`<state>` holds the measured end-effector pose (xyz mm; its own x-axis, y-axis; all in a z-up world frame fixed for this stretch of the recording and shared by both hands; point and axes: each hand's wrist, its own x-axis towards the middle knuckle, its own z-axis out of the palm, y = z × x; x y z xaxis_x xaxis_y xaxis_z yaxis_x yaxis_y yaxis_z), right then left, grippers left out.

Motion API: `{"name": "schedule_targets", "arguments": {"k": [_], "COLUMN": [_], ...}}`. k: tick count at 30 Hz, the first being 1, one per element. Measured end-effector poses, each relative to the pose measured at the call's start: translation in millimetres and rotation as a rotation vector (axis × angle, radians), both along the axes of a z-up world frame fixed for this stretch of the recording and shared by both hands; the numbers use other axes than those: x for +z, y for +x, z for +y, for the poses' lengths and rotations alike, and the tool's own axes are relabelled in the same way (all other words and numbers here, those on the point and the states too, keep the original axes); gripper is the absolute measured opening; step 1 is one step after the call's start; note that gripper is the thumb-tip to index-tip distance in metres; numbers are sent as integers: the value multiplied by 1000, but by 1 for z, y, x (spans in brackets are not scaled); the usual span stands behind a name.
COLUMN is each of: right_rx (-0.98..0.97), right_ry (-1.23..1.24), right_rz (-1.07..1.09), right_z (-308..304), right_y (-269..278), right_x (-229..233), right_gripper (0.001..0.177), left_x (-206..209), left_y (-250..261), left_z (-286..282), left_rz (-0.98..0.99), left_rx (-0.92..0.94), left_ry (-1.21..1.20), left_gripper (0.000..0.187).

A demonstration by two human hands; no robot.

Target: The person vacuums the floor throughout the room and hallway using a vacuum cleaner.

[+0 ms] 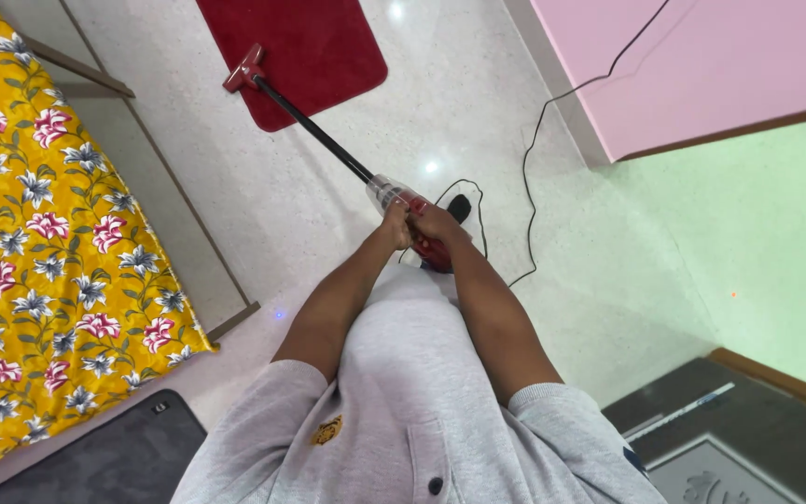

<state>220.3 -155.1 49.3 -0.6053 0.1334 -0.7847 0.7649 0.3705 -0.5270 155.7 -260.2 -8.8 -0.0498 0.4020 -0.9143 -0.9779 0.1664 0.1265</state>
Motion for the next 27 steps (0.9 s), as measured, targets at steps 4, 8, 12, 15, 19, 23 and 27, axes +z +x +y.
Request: {"name": "schedule_targets", "arguments": {"k": [4,8,12,15,19,23,27], "right_rx": [-137,-258,-213,-283,-380,-466,-584], "right_ry": [35,-51,0,-104,-142,-75,-101], "right_rz": [50,-5,36,57,60,51,79], "right_z": [-62,-103,-114,-118,-135,-154,-171], "right_y": [47,82,105,128,169,226,278], "right_x": [3,4,8,11,18,33,37], "right_gripper": [42,44,42,42,37,40,42], "left_x": [0,6,12,13,13,6,1], "left_y": [40,73,92,113,160,218,263], "left_z": [-47,-84,-93,-99,-114,-132,-138], "left_rz": [-10,-5,-42,15,81,125,114], "left_rx": [134,123,106,95,48,-66,-156], "left_ry": [-15,-56,-13,-34,-15,57,6], "left_gripper": [51,44,43,41,41,48,56]}}
